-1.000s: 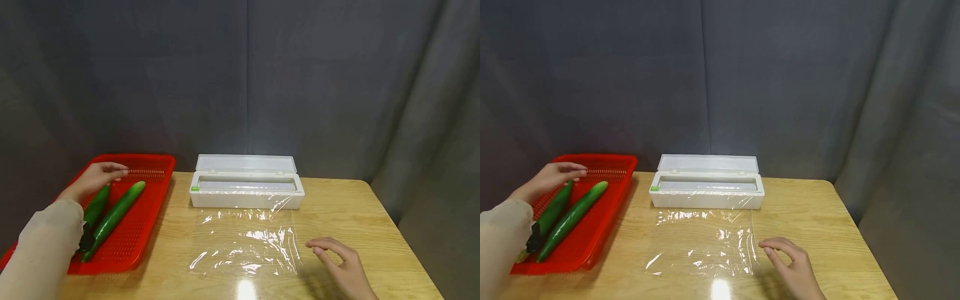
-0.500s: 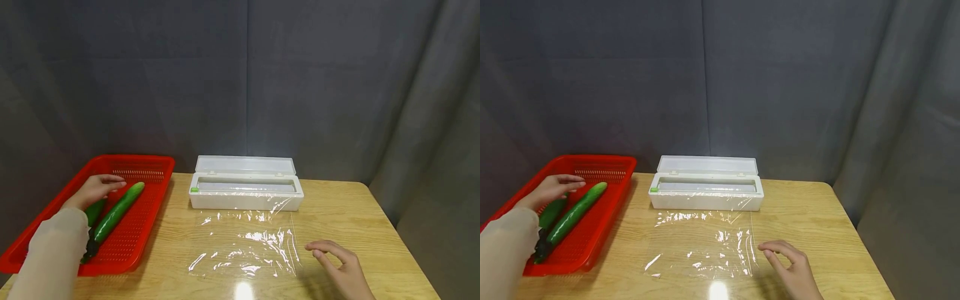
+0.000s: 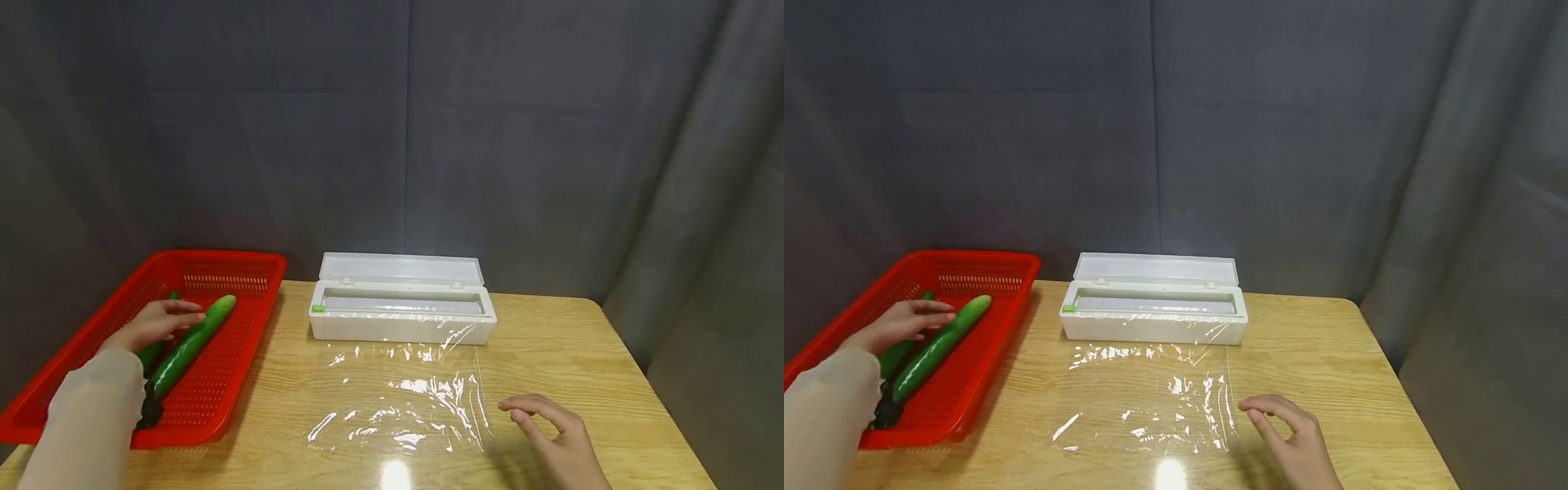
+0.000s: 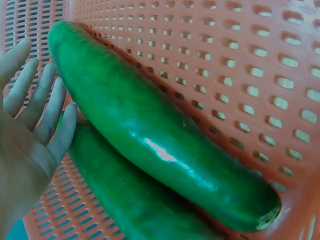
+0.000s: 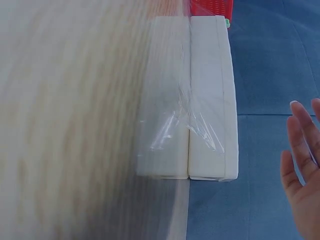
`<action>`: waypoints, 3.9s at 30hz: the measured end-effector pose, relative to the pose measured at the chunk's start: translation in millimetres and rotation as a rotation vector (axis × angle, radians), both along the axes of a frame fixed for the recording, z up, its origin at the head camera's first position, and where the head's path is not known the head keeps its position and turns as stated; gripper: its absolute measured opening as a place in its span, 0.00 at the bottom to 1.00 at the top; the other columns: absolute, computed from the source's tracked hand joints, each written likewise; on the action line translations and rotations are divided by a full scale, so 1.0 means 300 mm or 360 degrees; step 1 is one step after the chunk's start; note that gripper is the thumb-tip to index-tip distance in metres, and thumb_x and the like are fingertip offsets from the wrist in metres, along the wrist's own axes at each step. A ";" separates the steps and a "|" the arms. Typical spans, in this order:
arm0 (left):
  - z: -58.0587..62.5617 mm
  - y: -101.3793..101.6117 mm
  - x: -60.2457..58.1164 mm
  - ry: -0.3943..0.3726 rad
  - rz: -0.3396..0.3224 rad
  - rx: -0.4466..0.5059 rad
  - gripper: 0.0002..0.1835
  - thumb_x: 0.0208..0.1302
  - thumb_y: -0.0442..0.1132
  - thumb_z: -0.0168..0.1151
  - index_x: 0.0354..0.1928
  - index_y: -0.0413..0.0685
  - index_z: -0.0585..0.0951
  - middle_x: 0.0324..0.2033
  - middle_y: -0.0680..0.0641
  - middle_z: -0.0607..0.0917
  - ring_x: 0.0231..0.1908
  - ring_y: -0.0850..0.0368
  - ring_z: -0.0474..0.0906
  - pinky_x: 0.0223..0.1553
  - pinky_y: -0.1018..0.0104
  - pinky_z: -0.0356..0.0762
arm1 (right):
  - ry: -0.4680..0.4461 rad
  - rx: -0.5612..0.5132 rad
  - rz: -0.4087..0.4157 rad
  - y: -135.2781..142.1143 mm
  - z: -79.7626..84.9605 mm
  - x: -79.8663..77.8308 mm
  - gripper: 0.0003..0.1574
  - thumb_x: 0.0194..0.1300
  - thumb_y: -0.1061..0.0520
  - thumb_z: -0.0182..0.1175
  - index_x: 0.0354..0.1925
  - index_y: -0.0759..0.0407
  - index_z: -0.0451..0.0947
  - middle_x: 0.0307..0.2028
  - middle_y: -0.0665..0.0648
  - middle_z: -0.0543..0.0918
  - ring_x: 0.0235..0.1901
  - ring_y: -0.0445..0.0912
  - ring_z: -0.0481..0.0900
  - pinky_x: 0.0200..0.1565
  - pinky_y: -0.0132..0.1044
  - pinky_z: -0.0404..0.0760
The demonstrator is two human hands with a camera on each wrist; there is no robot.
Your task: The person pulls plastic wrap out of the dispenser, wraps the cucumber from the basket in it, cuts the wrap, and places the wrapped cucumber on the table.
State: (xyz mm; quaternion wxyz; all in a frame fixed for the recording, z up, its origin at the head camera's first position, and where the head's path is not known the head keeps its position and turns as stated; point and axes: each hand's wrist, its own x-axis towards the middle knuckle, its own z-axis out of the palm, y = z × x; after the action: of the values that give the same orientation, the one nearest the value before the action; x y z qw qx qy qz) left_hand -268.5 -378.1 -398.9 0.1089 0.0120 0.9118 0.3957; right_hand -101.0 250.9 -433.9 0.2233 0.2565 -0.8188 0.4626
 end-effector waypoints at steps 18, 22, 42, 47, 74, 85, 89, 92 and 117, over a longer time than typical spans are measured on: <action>-0.008 0.015 0.009 -0.0046 -0.0167 -0.0189 0.39 0.66 0.45 0.65 0.64 0.19 0.62 0.55 0.21 0.73 0.51 0.34 0.76 0.45 0.54 0.78 | -0.0021 -0.0007 -0.0016 0.003 0.003 0.005 0.22 0.60 0.78 0.60 0.45 0.58 0.84 0.41 0.53 0.87 0.44 0.38 0.83 0.46 0.25 0.77; -0.009 0.023 0.007 -0.0116 -0.0234 -0.0207 0.42 0.63 0.44 0.68 0.64 0.18 0.60 0.55 0.19 0.72 0.48 0.36 0.78 0.42 0.56 0.79 | -0.0076 -0.0020 -0.0022 0.005 0.002 0.006 0.21 0.62 0.77 0.59 0.45 0.57 0.84 0.41 0.51 0.87 0.45 0.38 0.83 0.45 0.26 0.78; 0.038 0.016 0.018 0.0032 -0.0007 -0.0082 0.44 0.68 0.55 0.61 0.74 0.37 0.57 0.67 0.24 0.59 0.55 0.34 0.67 0.45 0.52 0.73 | -0.0097 -0.0069 -0.0052 0.000 -0.017 0.003 0.20 0.62 0.77 0.59 0.44 0.58 0.85 0.40 0.54 0.87 0.40 0.40 0.84 0.42 0.26 0.79; 0.052 0.029 0.023 0.0057 -0.0005 -0.0035 0.45 0.67 0.57 0.61 0.76 0.41 0.56 0.70 0.26 0.56 0.58 0.34 0.64 0.47 0.51 0.71 | -0.0093 -0.0078 -0.0064 0.000 -0.022 0.004 0.20 0.61 0.78 0.59 0.43 0.59 0.85 0.40 0.54 0.88 0.39 0.40 0.84 0.41 0.26 0.79; 0.179 0.134 0.027 0.0366 -0.0136 -0.0056 0.38 0.67 0.48 0.65 0.73 0.41 0.63 0.68 0.32 0.65 0.64 0.31 0.62 0.57 0.35 0.65 | -0.0062 -0.0044 0.0072 0.004 -0.005 0.012 0.23 0.60 0.81 0.58 0.46 0.61 0.83 0.41 0.55 0.87 0.43 0.39 0.84 0.46 0.27 0.79; 0.277 0.218 0.055 0.0473 -0.0243 -0.0109 0.34 0.65 0.44 0.67 0.70 0.43 0.67 0.63 0.34 0.72 0.61 0.35 0.68 0.56 0.37 0.69 | -0.0049 -0.0045 0.0077 -0.002 -0.012 0.011 0.23 0.59 0.80 0.58 0.45 0.60 0.84 0.41 0.54 0.87 0.42 0.39 0.84 0.47 0.26 0.78; 0.295 0.245 0.067 0.0473 -0.0258 -0.0115 0.34 0.65 0.46 0.68 0.70 0.46 0.69 0.62 0.37 0.74 0.60 0.38 0.70 0.56 0.39 0.70 | -0.0027 -0.0052 0.0084 -0.001 -0.014 0.012 0.23 0.59 0.81 0.58 0.45 0.61 0.84 0.41 0.55 0.87 0.41 0.40 0.84 0.46 0.26 0.78; 0.306 0.260 0.076 0.0470 -0.0262 -0.0118 0.34 0.64 0.47 0.68 0.70 0.47 0.69 0.62 0.38 0.74 0.60 0.39 0.70 0.55 0.40 0.70 | -0.0037 -0.0055 0.0099 -0.001 -0.014 0.014 0.23 0.59 0.81 0.58 0.44 0.61 0.84 0.40 0.54 0.87 0.40 0.39 0.84 0.45 0.26 0.78; 0.388 0.411 0.147 0.0534 -0.0415 -0.0050 0.29 0.63 0.47 0.70 0.66 0.56 0.75 0.58 0.48 0.80 0.55 0.49 0.74 0.49 0.52 0.73 | -0.0161 -0.0086 0.0050 -0.015 -0.032 0.022 0.19 0.64 0.76 0.57 0.45 0.58 0.85 0.41 0.52 0.87 0.39 0.42 0.84 0.43 0.28 0.79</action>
State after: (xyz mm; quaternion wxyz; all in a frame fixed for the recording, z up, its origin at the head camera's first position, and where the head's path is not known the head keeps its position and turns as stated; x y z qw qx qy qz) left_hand -224.4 -254.8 -282.6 0.0060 0.1938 0.9140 0.3564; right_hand -94.5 246.3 -443.5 0.1811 0.2396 -0.8120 0.5004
